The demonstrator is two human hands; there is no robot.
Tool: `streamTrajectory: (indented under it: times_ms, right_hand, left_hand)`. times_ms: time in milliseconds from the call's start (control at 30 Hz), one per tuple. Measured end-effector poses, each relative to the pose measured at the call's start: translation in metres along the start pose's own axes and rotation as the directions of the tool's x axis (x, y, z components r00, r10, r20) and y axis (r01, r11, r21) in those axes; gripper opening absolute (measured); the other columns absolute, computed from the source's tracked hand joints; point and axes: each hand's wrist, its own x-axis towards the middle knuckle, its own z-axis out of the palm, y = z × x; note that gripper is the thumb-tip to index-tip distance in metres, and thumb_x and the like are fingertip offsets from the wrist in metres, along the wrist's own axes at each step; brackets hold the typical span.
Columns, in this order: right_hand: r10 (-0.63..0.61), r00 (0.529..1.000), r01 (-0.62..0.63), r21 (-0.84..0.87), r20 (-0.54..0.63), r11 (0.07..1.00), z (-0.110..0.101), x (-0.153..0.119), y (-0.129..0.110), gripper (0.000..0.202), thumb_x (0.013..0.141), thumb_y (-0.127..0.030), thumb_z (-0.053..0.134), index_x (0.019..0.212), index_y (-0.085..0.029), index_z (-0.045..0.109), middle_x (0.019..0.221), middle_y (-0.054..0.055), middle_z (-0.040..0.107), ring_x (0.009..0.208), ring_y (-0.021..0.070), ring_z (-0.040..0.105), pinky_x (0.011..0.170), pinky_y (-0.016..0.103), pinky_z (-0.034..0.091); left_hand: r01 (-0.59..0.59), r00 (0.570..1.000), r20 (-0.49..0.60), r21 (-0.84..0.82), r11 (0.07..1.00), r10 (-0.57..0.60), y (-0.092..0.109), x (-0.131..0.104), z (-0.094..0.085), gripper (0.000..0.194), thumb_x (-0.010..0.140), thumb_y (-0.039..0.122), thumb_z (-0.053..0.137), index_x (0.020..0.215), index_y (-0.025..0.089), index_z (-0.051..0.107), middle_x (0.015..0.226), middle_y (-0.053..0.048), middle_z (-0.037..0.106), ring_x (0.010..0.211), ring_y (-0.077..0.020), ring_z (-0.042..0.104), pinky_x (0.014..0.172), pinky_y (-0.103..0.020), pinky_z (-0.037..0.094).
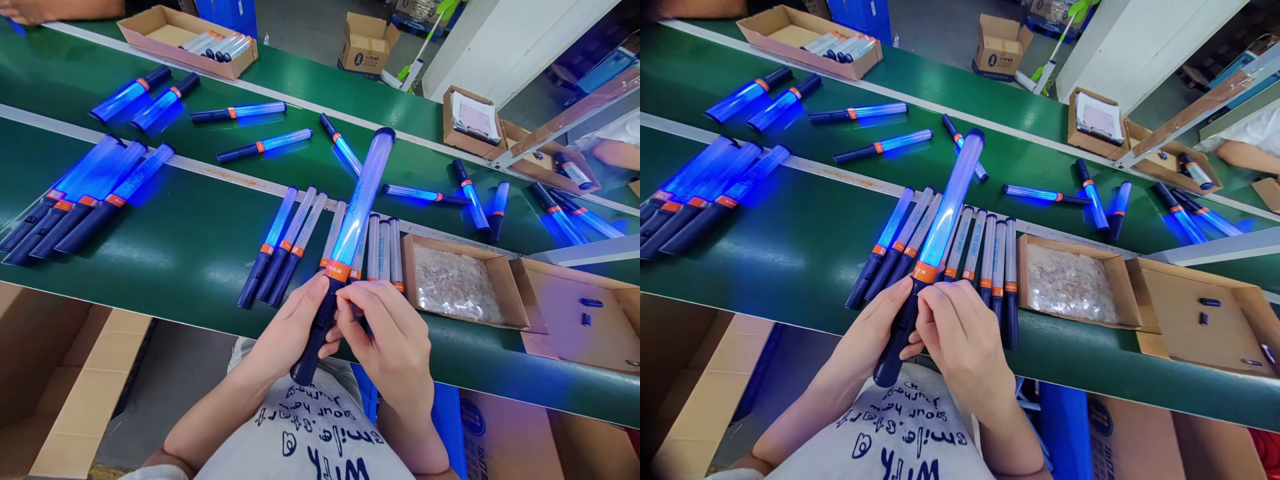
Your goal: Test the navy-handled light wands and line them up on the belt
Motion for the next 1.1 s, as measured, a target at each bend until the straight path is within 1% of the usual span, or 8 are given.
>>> streamTrajectory:
  times_ms: [167,300,367,500,600,833,933,1100]
  right_hand:
    - [-0.055,0.998,0.054,-0.105,-0.006,0.993,0.0030,-0.0047,0.0004,0.020,0.098,-0.004,0.069,0.116,-0.010,0.064,0.107,0.009,0.071,0.103,0.0189,0.067,0.100,0.036,0.057]
    - [-0.071,0.997,0.070,-0.135,-0.008,0.988,0.0050,-0.0069,0.0007,0.021,0.097,-0.004,0.070,0.117,-0.008,0.065,0.106,0.010,0.072,0.102,0.0200,0.068,0.099,0.038,0.058]
    - [-0.055,0.998,0.053,-0.089,-0.022,0.995,0.0052,-0.0071,0.0022,0.021,0.096,-0.003,0.071,0.116,-0.008,0.067,0.104,0.009,0.071,0.100,0.0187,0.068,0.097,0.037,0.059]
    - [0.056,0.994,-0.049,0.090,-0.089,0.995,0.0039,-0.0070,0.0048,0.027,0.096,0.001,0.070,0.119,-0.014,0.070,0.106,0.004,0.073,0.099,0.0130,0.069,0.094,0.031,0.059]
    - [0.108,0.987,-0.090,0.143,-0.123,0.986,0.0034,-0.0067,0.0047,0.027,0.096,0.001,0.071,0.117,-0.016,0.070,0.105,0.002,0.073,0.098,0.0112,0.069,0.091,0.028,0.059]
    - [0.090,0.995,-0.085,0.109,-0.040,0.990,0.0073,-0.0043,0.0063,0.014,0.100,-0.004,0.066,0.108,-0.015,0.064,0.099,0.003,0.067,0.090,0.0106,0.061,0.086,0.027,0.055]
    - [0.053,0.998,-0.050,0.087,-0.032,0.995,0.0084,-0.0051,0.0068,0.015,0.100,-0.003,0.064,0.108,-0.015,0.062,0.098,0.004,0.067,0.090,0.0129,0.060,0.085,0.029,0.054]
    - [0.029,0.999,-0.027,0.075,-0.022,0.997,0.0100,-0.0100,0.0084,0.017,0.100,-0.002,0.064,0.111,-0.014,0.061,0.102,0.007,0.068,0.097,0.0157,0.063,0.091,0.033,0.055]
  left_hand:
    - [-0.002,0.994,-0.110,-0.006,1.000,0.002,-0.0035,0.0000,0.0013,0.039,0.107,0.054,0.056,0.090,0.019,0.055,0.065,0.004,0.050,0.050,-0.0065,0.043,0.046,-0.014,0.039]
    - [0.005,0.992,-0.126,-0.021,1.000,-0.008,-0.0063,0.0016,0.0002,0.039,0.106,0.053,0.057,0.089,0.019,0.055,0.063,0.004,0.049,0.051,-0.0069,0.043,0.046,-0.014,0.039]
    - [0.001,0.994,-0.111,-0.039,0.999,-0.005,-0.0075,0.0031,-0.0015,0.040,0.107,0.054,0.056,0.089,0.018,0.056,0.064,0.004,0.049,0.051,-0.0069,0.042,0.046,-0.015,0.038]
    - [-0.014,0.998,-0.063,-0.104,0.994,0.007,-0.0086,0.0059,-0.0047,0.041,0.107,0.054,0.055,0.088,0.017,0.056,0.072,0.002,0.050,0.056,-0.0077,0.042,0.044,-0.016,0.037]
    - [-0.010,0.999,-0.039,-0.112,0.994,0.006,-0.0089,0.0070,-0.0052,0.042,0.108,0.053,0.054,0.087,0.017,0.057,0.073,0.001,0.049,0.058,-0.0078,0.043,0.045,-0.016,0.038]
    - [-0.017,0.994,-0.110,-0.115,0.993,0.004,-0.0097,0.0059,-0.0014,0.042,0.098,0.055,0.072,0.086,0.016,0.061,0.067,0.003,0.053,0.054,-0.0076,0.047,0.042,-0.015,0.043]
    - [-0.010,0.995,-0.105,-0.113,0.994,-0.002,-0.0085,0.0048,-0.0001,0.042,0.098,0.054,0.072,0.083,0.017,0.059,0.065,0.004,0.053,0.053,-0.0072,0.047,0.042,-0.014,0.043]
    - [-0.015,0.993,-0.122,-0.110,0.994,0.001,-0.0082,0.0050,0.0000,0.041,0.098,0.053,0.072,0.084,0.017,0.058,0.065,0.004,0.051,0.054,-0.0070,0.046,0.042,-0.013,0.043]
